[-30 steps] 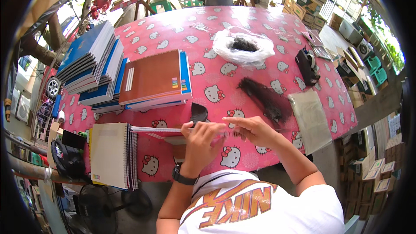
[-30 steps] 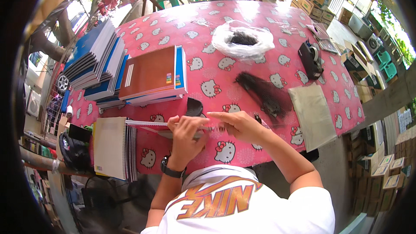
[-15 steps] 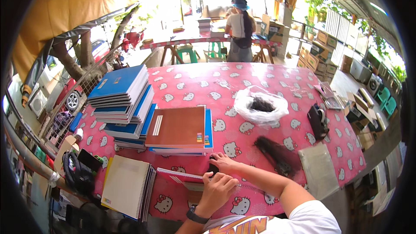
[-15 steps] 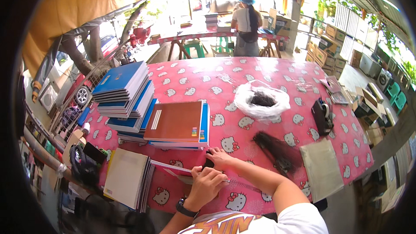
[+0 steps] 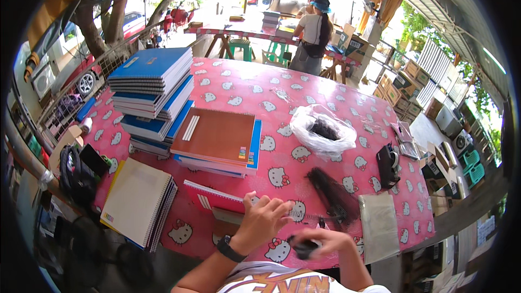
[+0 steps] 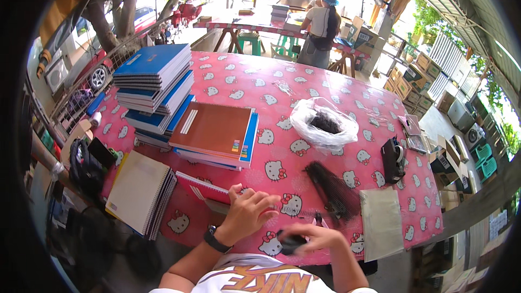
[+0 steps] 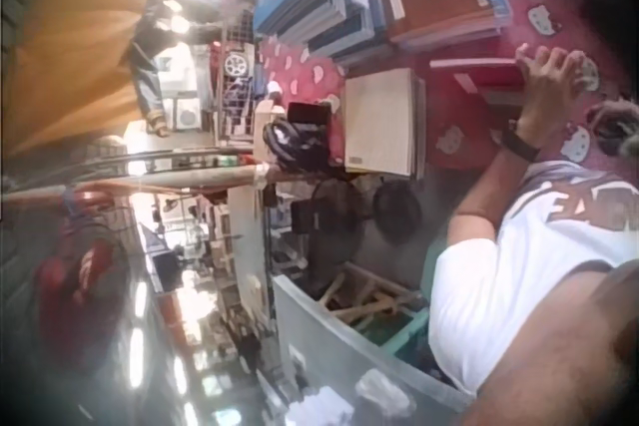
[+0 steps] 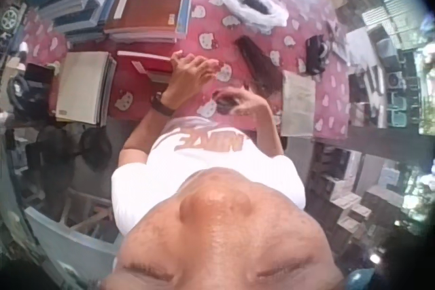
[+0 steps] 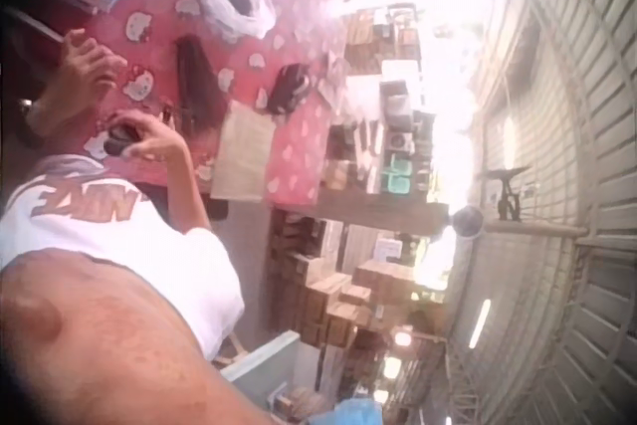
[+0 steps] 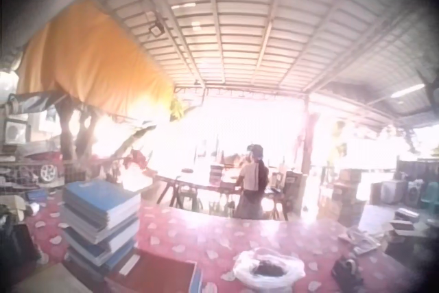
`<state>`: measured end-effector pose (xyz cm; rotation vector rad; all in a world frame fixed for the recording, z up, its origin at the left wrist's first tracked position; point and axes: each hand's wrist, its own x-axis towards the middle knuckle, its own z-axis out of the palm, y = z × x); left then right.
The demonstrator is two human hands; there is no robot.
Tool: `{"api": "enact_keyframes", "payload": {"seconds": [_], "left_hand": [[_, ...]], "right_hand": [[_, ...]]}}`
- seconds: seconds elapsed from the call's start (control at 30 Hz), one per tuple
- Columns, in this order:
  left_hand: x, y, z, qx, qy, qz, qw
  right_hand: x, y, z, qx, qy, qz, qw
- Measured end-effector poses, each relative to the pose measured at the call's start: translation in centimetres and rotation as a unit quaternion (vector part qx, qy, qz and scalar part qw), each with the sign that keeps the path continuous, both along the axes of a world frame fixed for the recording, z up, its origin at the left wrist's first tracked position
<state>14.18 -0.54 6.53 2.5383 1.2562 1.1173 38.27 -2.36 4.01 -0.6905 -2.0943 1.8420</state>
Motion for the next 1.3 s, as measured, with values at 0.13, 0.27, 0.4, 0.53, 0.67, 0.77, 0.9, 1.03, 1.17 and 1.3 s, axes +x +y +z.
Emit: {"api": "enact_keyframes", "payload": {"seconds": [0.13,0.27,0.4,0.53,0.67,0.77,0.9,1.03,1.17,1.3], "left_hand": [[-0.4,-0.1,-1.0,-0.013,0.014,0.003,1.0],[0.5,-0.4,-0.3,0.02,-0.056,0.01,0.998],[-0.2,0.0,-1.4,0.004,-0.021,0.011,1.0],[-1.3,-0.2,-0.6,0.023,-0.059,0.054,0.997],[-3.3,0.0,-2.1,0.021,-0.047,0.089,0.995],[-3.0,-0.7,-2.3,0.023,-0.057,0.083,0.995],[-2.6,-0.6,-2.4,0.017,-0.051,0.086,0.995],[-2.4,-0.5,-1.6,0.012,-0.045,0.08,0.996],[-2.3,-0.2,-1.5,0.023,-0.05,0.089,0.995],[-2.3,0.3,-2.0,0.027,-0.057,0.093,0.994]], "right_hand": [[-1.0,1.0,-5.3,0.109,-0.089,-0.336,0.931],[-1.6,3.9,-6.8,-0.058,0.199,-0.417,0.885],[-3.5,4.7,-4.0,-0.128,0.276,-0.257,0.917],[-2.2,5.8,-2.4,-0.081,0.169,-0.251,0.95],[-5.5,4.3,1.6,-0.035,0.235,-0.141,0.961],[-4.9,5.5,0.4,0.199,-0.061,-0.254,0.945],[-5.5,3.8,2.3,-0.017,0.253,-0.153,0.955],[-3.9,6.5,1.8,0.177,-0.025,-0.246,0.953],[-4.8,4.7,2.4,0.029,0.212,-0.13,0.968],[-3.9,5.9,1.1,0.042,0.122,-0.241,0.962]]}}
